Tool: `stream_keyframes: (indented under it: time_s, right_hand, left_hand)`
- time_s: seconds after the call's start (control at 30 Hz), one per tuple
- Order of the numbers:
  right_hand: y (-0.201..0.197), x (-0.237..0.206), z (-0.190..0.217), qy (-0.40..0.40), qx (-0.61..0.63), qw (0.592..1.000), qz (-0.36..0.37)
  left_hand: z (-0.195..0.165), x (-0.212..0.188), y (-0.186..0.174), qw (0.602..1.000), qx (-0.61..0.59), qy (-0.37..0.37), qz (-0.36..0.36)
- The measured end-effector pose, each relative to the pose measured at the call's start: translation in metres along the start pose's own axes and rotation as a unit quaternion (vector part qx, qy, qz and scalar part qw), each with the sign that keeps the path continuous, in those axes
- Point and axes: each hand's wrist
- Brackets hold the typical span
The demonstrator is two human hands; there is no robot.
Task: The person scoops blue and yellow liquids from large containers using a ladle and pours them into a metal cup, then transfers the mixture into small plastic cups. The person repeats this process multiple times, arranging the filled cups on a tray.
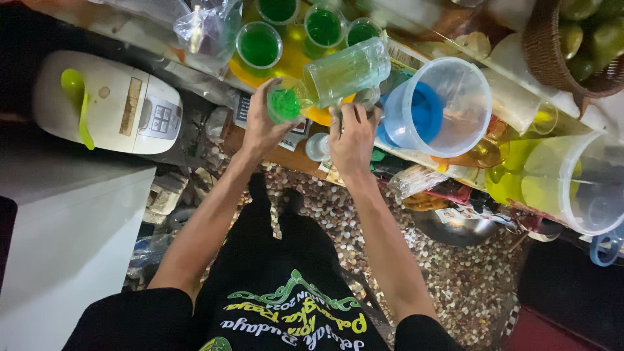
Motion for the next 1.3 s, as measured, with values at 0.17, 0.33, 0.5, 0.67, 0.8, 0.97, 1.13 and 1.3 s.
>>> stream_keyframes:
  time_s: [0.17,0.33,0.5,0.67,0.8,0.97,1.13,1.3]
  right_hand:
    - [-0.003,0.004,0.001,-0.04,-0.027,0.999,0.0]
    - [-0.001,0.006,0.003,-0.058,-0.029,0.998,-0.008]
    - [0.008,0.007,-0.003,-0.028,0.009,0.999,-0.036]
    - [0.026,0.007,-0.019,0.198,0.224,0.954,-0.031]
    - [0.04,0.002,-0.034,0.293,0.397,0.87,-0.017]
    - [0.058,0.0,-0.044,0.38,0.513,0.769,-0.008]
    - [0.075,0.003,-0.041,0.433,0.579,0.689,-0.05]
    - [0.09,0.001,-0.034,0.392,0.385,0.835,-0.026]
  left_hand:
    - [-0.009,0.001,0.002,0.999,-0.043,-0.01,0.003]
    - [-0.015,0.007,0.003,0.997,-0.076,-0.027,0.015]
    - [-0.02,0.011,0.008,0.994,-0.105,-0.025,0.016]
    - [-0.018,0.017,0.013,0.992,-0.125,0.016,0.004]
    - [-0.016,0.022,0.015,0.993,-0.115,0.018,0.004]
    - [-0.012,0.029,0.017,0.994,-0.107,0.027,0.002]
    - [-0.005,0.043,0.028,0.993,-0.109,0.031,-0.002]
    - [0.002,0.055,0.036,0.995,-0.09,0.031,-0.001]
Point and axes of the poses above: each hand's wrist, its own x-axis towards the middle knuckle, its own y-axis out of the palm, z = x × y, and after that the axes turned 5 degrees about -y, right-handed
